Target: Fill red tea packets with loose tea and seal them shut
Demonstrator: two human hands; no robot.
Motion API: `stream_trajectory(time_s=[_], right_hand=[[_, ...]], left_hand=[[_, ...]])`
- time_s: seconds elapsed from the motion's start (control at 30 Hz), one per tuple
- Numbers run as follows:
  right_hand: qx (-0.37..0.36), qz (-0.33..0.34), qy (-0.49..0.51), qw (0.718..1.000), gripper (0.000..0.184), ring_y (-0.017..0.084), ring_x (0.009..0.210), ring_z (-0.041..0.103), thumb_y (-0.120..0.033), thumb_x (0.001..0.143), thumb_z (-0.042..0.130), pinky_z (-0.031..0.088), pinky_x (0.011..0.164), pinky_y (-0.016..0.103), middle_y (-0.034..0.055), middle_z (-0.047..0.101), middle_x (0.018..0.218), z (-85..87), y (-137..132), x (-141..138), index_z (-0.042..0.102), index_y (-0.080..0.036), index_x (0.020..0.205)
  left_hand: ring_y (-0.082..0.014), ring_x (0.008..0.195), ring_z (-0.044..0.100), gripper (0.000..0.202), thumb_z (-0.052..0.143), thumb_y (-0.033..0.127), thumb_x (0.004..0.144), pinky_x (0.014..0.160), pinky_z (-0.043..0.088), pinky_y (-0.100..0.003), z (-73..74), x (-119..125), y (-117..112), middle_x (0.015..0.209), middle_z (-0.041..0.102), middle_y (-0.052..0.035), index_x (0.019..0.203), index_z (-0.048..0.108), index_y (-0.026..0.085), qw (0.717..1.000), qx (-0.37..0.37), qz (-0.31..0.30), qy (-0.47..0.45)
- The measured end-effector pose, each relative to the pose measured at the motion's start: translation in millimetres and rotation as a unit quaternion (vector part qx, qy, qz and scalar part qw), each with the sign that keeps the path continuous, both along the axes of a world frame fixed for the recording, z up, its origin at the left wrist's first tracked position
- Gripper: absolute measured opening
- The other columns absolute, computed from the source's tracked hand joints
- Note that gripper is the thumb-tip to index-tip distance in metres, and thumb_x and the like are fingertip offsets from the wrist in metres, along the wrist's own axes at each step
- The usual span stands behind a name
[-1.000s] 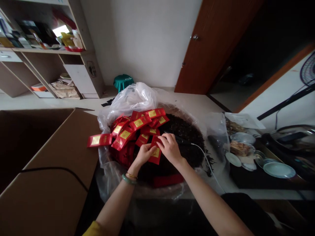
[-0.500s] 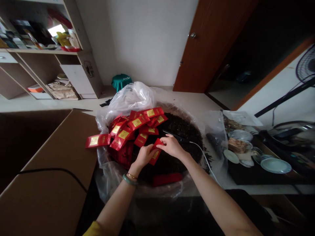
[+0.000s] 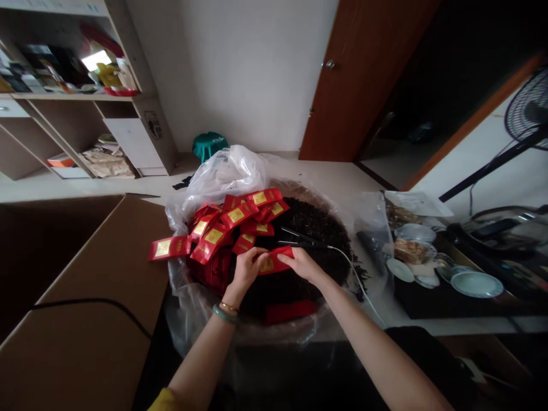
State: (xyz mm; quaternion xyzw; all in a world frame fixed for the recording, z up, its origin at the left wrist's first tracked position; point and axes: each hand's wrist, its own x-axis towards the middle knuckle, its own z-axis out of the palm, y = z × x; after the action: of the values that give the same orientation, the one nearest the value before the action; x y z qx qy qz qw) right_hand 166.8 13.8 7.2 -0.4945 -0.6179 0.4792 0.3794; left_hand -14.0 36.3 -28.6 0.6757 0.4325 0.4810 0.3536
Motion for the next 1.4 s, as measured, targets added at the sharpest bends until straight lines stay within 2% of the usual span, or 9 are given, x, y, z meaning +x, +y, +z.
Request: stream_trajectory(time_s=[0.1, 0.2, 0.37, 0.53, 0.73, 0.93, 1.13, 1.23, 1.4], right_hand=[[0.022, -0.018, -0.023, 0.999, 0.032, 0.027, 0.101, 0.062, -0.041, 0.083, 0.054, 0.044, 0.096, 0.047, 0.008, 0.072, 0.1, -2.8, 1.8, 1.7, 0.068, -0.016, 0.099], [0.036, -0.014, -0.014, 0.999, 0.032, 0.027, 0.106, 0.06, -0.038, 0.084, 0.053, 0.041, 0.1, 0.048, 0.0078, 0.071, 0.105, -0.8, 1.8, 3.0, 0.067, -0.017, 0.104], [-0.008, 0.002, 0.043, 0.999, 0.036, 0.026, 0.105, 0.061, -0.044, 0.082, 0.055, 0.04, 0.101, 0.047, 0.0066, 0.07, 0.105, 0.2, 0.8, 2.3, 0.067, -0.018, 0.106], [-0.062, 0.017, 0.077, 0.995, 0.041, 0.024, 0.099, 0.062, -0.051, 0.081, 0.056, 0.039, 0.101, 0.046, 0.0057, 0.071, 0.099, -1.0, 0.4, 2.8, 0.068, -0.017, 0.1], [-0.106, 0.033, 0.044, 0.993, 0.039, 0.022, 0.096, 0.061, -0.052, 0.083, 0.053, 0.039, 0.099, 0.042, 0.0042, 0.07, 0.091, 4.7, 2.0, -2.0, 0.066, -0.017, 0.09], [-0.084, 0.067, -0.006, 0.994, 0.039, 0.022, 0.092, 0.06, -0.051, 0.086, 0.05, 0.041, 0.094, 0.04, 0.0052, 0.068, 0.089, 9.7, 10.7, -11.7, 0.065, -0.015, 0.084], [-0.069, 0.079, -0.072, 0.992, 0.047, 0.024, 0.095, 0.06, -0.056, 0.088, 0.044, 0.042, 0.094, 0.039, 0.0068, 0.068, 0.094, 9.4, 13.4, -15.4, 0.066, -0.015, 0.093], [-0.049, 0.083, -0.118, 0.988, 0.05, 0.026, 0.102, 0.058, -0.062, 0.086, 0.043, 0.036, 0.101, 0.041, 0.0062, 0.069, 0.093, 15.2, 13.3, -18.2, 0.067, -0.018, 0.093], [-0.03, 0.134, -0.169, 0.976, 0.057, 0.026, 0.102, 0.059, -0.065, 0.088, 0.034, 0.015, 0.111, 0.052, 0.0033, 0.069, 0.085, 31.0, 16.4, -26.0, 0.069, -0.02, 0.083]], left_hand=[[-0.032, 0.112, 0.054, 0.05, 0.076, 0.047, 0.064, 0.098, 0.038, -0.045, 6.6, 2.9, -5.3, 0.114, 0.067, -0.0103, 0.107, 0.068, 0.023, 0.99, 0.12, 0.03, 0.073], [-0.0375, 0.125, 0.041, 0.062, 0.077, 0.042, 0.065, 0.105, 0.026, -0.052, 11.9, 6.9, -9.9, 0.125, 0.062, -0.0111, 0.122, 0.06, 0.025, 0.969, 0.172, -0.008, 0.176], [-0.0349, 0.116, 0.047, 0.053, 0.065, 0.023, 0.076, 0.096, 0.035, -0.05, 19.0, 10.6, -9.9, 0.124, 0.062, -0.0111, 0.128, 0.053, 0.025, 0.949, 0.16, -0.025, 0.269], [-0.0304, 0.114, 0.05, 0.054, 0.063, 0.016, 0.075, 0.097, 0.04, -0.046, 19.9, 8.8, -7.9, 0.122, 0.06, -0.0125, 0.128, 0.051, 0.02, 0.947, 0.162, -0.072, 0.267], [-0.029, 0.107, 0.055, 0.052, 0.066, 0.025, 0.076, 0.094, 0.044, -0.043, 5.7, 3.3, -8.3, 0.119, 0.061, -0.0112, 0.127, 0.053, 0.022, 0.948, 0.17, -0.047, 0.265], [-0.0257, 0.099, 0.058, 0.051, 0.07, 0.033, 0.076, 0.088, 0.049, -0.039, -2.7, 0.1, -7.0, 0.109, 0.066, -0.0081, 0.123, 0.055, 0.021, 0.943, 0.196, 0.015, 0.27], [-0.0257, 0.097, 0.061, 0.063, 0.078, 0.042, 0.066, 0.087, 0.051, -0.039, -7.0, -1.2, -5.7, 0.108, 0.067, -0.0083, 0.12, 0.055, 0.021, 0.948, 0.194, 0.033, 0.249], [-0.0255, 0.096, 0.062, 0.061, 0.078, 0.042, 0.066, 0.086, 0.052, -0.039, -8.3, -1.7, -4.4, 0.107, 0.067, -0.0086, 0.118, 0.055, 0.02, 0.952, 0.189, 0.029, 0.237], [-0.0241, 0.095, 0.063, 0.049, 0.074, 0.031, 0.069, 0.085, 0.052, -0.038, -9.0, -2.3, -3.1, 0.104, 0.067, -0.0075, 0.113, 0.057, 0.019, 0.954, 0.185, 0.049, 0.231]])
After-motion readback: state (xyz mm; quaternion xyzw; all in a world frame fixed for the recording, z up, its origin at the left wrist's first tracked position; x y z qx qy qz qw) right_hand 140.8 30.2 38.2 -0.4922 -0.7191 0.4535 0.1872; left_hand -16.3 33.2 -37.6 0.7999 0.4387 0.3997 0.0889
